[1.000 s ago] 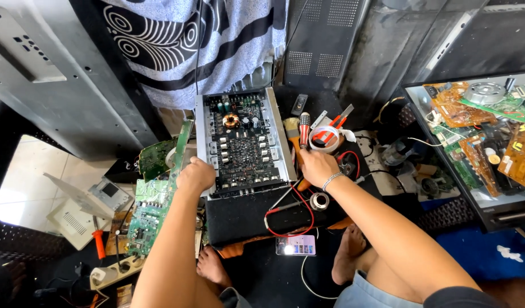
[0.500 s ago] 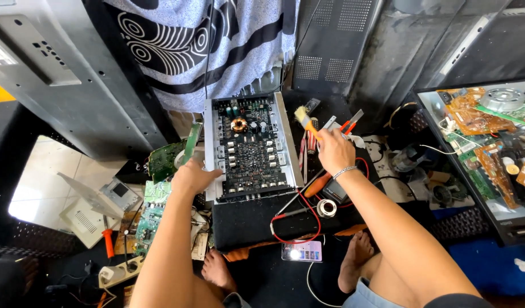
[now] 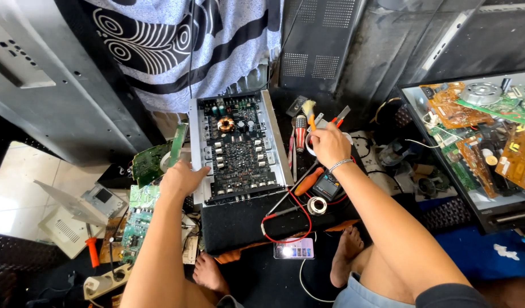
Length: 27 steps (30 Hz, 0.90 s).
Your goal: Repairing an audio amplifier by removing its cover and using a screwdriver on the internal components
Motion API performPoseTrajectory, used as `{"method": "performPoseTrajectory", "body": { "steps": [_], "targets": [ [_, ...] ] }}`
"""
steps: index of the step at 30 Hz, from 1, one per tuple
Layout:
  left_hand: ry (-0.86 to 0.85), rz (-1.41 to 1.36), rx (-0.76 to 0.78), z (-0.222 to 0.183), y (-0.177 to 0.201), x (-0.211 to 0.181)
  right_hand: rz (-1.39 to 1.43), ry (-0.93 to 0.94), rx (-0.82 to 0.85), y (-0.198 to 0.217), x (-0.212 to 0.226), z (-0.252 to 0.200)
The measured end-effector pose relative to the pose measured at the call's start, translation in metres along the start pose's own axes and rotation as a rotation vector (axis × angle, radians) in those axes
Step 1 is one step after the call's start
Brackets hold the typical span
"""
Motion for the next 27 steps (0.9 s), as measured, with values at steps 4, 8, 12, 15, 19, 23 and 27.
{"method": "performPoseTrajectory", "body": {
  "steps": [4,8,12,15,19,23,27],
  "targets": [
    [-0.005,0.028,0.011,0.003,-0.004,-0.002,-0.017,0.071,-0.086,-0.003,0.011,-0.002],
    [-0.026,0.024,0.015,0.005,-0.007,-0.003,-0.018,0.405,0.075,-0.035,0.029,-0.020],
    [-0.034,0.057,0.014,0.007,-0.010,-0.003,-0.074,0.496,0.286,-0.075,0.022,-0.032],
    [-0.049,0.070,0.004,0.014,-0.013,-0.003,0.014,0.446,0.289,-0.027,0.039,-0.022],
    [-0.031,0.081,-0.014,0.004,-0.005,-0.013,-0.148,0.426,0.472,-0.017,0.024,-0.036],
    [-0.014,0.112,0.012,0.017,-0.015,-0.006,-0.248,0.491,0.628,-0.013,0.029,-0.068],
    [-0.014,0.120,0.016,0.025,-0.022,-0.004,-0.319,0.622,0.500,-0.034,0.027,-0.076]
  ]
}}
Point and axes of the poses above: each hand's wrist, its own z-axis towards the middle knuckle, its own y-axis out of the back of the hand, x = y × z, the point moved 5 cm from there along z, towards the middle knuckle
